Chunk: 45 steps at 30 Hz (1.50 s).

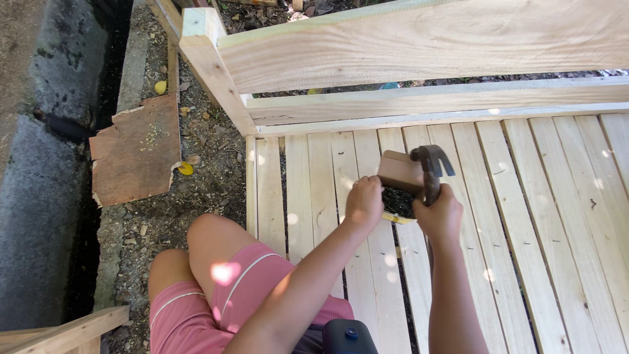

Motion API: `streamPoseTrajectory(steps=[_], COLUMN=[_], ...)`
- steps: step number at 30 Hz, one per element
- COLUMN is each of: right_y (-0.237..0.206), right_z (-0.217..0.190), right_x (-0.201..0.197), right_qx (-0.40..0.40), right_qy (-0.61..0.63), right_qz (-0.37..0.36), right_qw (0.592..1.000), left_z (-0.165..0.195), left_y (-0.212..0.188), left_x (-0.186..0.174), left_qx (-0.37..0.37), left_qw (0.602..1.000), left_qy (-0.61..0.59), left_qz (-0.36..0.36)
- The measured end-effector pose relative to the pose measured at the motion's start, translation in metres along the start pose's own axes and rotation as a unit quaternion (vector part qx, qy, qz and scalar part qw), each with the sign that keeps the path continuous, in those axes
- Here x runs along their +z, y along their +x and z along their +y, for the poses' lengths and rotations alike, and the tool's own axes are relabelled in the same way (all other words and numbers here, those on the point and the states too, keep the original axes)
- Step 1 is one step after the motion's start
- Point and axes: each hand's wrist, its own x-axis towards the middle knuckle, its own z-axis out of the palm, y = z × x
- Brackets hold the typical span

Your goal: The person hammers nails into horizontal wooden slats of an outdoor wooden frame, taking nails one at a time from an open cardboard nail box and driving them into the planks. They later shift position to nail the slats near the corner post of the structure.

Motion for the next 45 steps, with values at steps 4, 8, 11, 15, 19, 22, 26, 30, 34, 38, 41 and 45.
streamPoseTrajectory(steps=[4, 8, 11, 15, 19, 22, 26, 30, 34, 38, 41, 45], right_y=[0.015, 0.015, 0.008, 0.002, 0.004, 0.001, -0.005, -0.005, -0.008, -0.012, -0.012, 0.0], right_z=[0.03, 0.039, 0.032, 0.006, -0.025, -0.043, -0.059, -0.076, -0.101, -0.129, -0.149, -0.161], right_x=[-0.015, -0.026, -0.031, -0.036, -0.04, -0.044, -0.042, -0.03, 0.004, 0.058, 0.107, 0.166], right_qx=[0.046, 0.176, 0.06, 0.102, 0.005, 0.028, 0.008, 0.036, 0.01, -0.008, 0.069, 0.016], right_qy=[0.008, 0.063, 0.03, 0.127, 0.159, 0.186, 0.213, 0.252, 0.25, 0.177, 0.194, 0.084], right_qz=[0.023, -0.013, 0.092, 0.094, 0.136, 0.104, 0.091, 0.051, -0.01, -0.085, -0.181, -0.165], right_qw=[0.999, 0.982, 0.994, 0.982, 0.978, 0.977, 0.973, 0.966, 0.968, 0.98, 0.962, 0.983], left_z=[0.025, 0.018, -0.01, -0.005, 0.038, 0.046, 0.031, 0.014, -0.018, -0.069, -0.115, -0.165], left_y=[0.017, 0.026, 0.033, 0.036, 0.03, 0.028, 0.03, 0.026, 0.021, 0.023, 0.02, 0.021], left_x=[0.029, 0.035, 0.019, 0.01, 0.02, 0.024, 0.026, 0.021, 0.001, -0.026, -0.052, -0.073], left_qx=[0.024, -0.062, -0.183, -0.171, -0.058, -0.099, -0.08, -0.135, -0.206, -0.293, -0.322, -0.321], left_qw=[0.999, 0.986, 0.923, 0.908, 0.96, 0.961, 0.954, 0.929, 0.879, 0.81, 0.84, 0.864], left_qy=[-0.044, -0.154, -0.33, -0.374, -0.268, -0.257, -0.286, -0.344, -0.429, -0.479, -0.373, -0.277], left_qz=[-0.015, -0.006, -0.073, -0.084, -0.051, -0.042, -0.031, -0.009, 0.038, 0.172, 0.226, 0.272])
